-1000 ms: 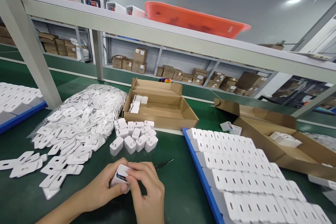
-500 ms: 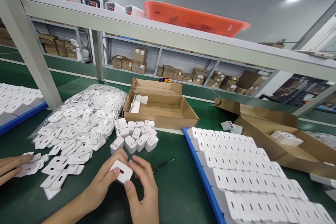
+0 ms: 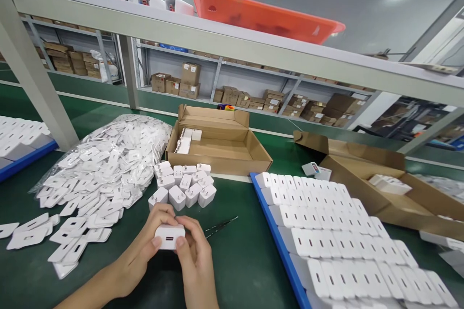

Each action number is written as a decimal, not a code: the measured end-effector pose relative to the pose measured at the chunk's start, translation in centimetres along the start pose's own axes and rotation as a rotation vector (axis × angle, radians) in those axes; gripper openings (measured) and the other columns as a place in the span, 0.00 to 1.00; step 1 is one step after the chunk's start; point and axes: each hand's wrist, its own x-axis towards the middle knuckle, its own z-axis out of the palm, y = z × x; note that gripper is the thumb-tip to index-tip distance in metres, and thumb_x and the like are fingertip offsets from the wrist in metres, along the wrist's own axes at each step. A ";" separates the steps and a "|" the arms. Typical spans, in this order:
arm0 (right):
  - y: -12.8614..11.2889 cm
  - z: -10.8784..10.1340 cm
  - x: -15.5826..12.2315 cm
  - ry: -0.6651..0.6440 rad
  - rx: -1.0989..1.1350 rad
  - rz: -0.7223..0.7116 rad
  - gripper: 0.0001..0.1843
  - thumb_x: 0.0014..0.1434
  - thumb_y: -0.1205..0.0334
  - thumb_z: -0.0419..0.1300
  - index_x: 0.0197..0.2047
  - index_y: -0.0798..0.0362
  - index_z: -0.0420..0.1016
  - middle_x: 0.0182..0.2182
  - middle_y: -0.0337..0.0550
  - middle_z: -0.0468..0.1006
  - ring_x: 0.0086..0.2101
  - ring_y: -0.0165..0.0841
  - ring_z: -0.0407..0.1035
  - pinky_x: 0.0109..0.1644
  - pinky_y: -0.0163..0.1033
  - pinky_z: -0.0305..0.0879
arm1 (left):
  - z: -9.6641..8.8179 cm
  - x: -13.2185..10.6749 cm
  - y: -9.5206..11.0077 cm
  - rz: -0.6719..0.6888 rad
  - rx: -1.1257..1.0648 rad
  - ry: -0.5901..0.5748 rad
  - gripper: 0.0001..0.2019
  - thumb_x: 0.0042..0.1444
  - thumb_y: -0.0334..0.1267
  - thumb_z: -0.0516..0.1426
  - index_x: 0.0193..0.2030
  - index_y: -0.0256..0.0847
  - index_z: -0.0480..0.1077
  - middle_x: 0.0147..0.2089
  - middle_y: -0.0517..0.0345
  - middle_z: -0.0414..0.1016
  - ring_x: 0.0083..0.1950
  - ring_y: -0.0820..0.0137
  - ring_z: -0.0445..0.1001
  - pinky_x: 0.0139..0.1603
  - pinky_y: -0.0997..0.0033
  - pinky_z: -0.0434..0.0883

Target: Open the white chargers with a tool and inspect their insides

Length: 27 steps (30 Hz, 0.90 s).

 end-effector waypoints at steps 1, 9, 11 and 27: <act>0.1 -0.3 0.0 0.013 -0.043 -0.039 0.19 0.61 0.47 0.55 0.49 0.49 0.73 0.49 0.49 0.72 0.45 0.40 0.71 0.44 0.39 0.72 | 0.1 0.0 0.0 -0.030 -0.018 -0.009 0.17 0.65 0.53 0.38 0.50 0.48 0.58 0.51 0.53 0.54 0.51 0.62 0.60 0.53 0.58 0.62; 0.4 -0.9 0.2 0.117 -0.261 -0.183 0.16 0.64 0.51 0.52 0.49 0.48 0.73 0.49 0.48 0.73 0.48 0.39 0.70 0.47 0.35 0.71 | 0.1 1.4 -1.4 -0.342 -0.458 0.107 0.27 0.48 0.53 0.63 0.51 0.43 0.62 0.50 0.50 0.71 0.53 0.58 0.69 0.53 0.59 0.67; 0.1 -1.2 0.5 0.074 -0.339 -0.187 0.16 0.65 0.51 0.51 0.50 0.48 0.72 0.49 0.48 0.73 0.46 0.37 0.72 0.45 0.35 0.72 | -0.2 1.6 -1.5 -0.400 -0.498 0.124 0.28 0.45 0.51 0.66 0.49 0.41 0.64 0.50 0.49 0.73 0.52 0.58 0.71 0.52 0.60 0.68; 0.3 -8.1 1.3 0.007 -1.183 -0.260 0.11 0.65 0.65 0.45 0.37 0.51 0.68 0.27 0.40 0.72 0.24 0.32 0.68 0.27 0.35 0.66 | -1.2 1.9 -1.5 -0.377 -0.394 0.246 0.19 0.48 0.46 0.64 0.38 0.45 0.58 0.45 0.53 0.73 0.46 0.64 0.74 0.44 0.67 0.72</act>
